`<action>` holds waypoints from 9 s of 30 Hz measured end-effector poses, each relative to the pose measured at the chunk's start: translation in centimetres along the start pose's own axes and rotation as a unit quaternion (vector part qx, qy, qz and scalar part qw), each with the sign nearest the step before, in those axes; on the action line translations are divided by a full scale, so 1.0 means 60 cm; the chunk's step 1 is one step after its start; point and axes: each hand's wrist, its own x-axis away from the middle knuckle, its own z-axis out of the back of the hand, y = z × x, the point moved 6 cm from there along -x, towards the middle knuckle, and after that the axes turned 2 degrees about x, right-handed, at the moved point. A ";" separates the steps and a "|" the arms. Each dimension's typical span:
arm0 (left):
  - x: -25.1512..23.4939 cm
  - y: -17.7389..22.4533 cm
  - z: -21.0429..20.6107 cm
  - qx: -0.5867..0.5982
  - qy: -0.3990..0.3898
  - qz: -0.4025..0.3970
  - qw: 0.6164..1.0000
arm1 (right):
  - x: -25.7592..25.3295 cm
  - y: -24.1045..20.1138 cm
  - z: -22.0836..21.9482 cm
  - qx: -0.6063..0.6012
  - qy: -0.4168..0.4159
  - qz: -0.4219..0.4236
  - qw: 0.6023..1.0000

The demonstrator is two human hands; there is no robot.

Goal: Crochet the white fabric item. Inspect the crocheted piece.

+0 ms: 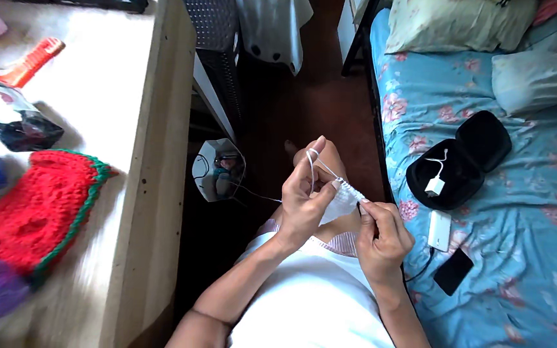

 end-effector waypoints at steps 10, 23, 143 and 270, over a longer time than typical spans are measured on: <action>-0.014 -0.004 0.023 0.023 -0.043 0.101 0.994 | -0.004 -0.007 0.008 0.018 -0.045 0.028 0.998; -0.017 -0.018 0.032 0.099 -0.126 0.206 0.965 | -0.004 0.006 0.008 -0.059 -0.076 0.039 0.995; -0.021 -0.019 0.048 0.120 -0.148 0.255 0.948 | 0.002 0.021 -0.002 -0.144 -0.059 0.038 0.987; 0.002 -0.002 0.003 0.063 0.035 -0.022 0.997 | -0.008 -0.009 0.005 0.013 0.013 -0.003 1.000</action>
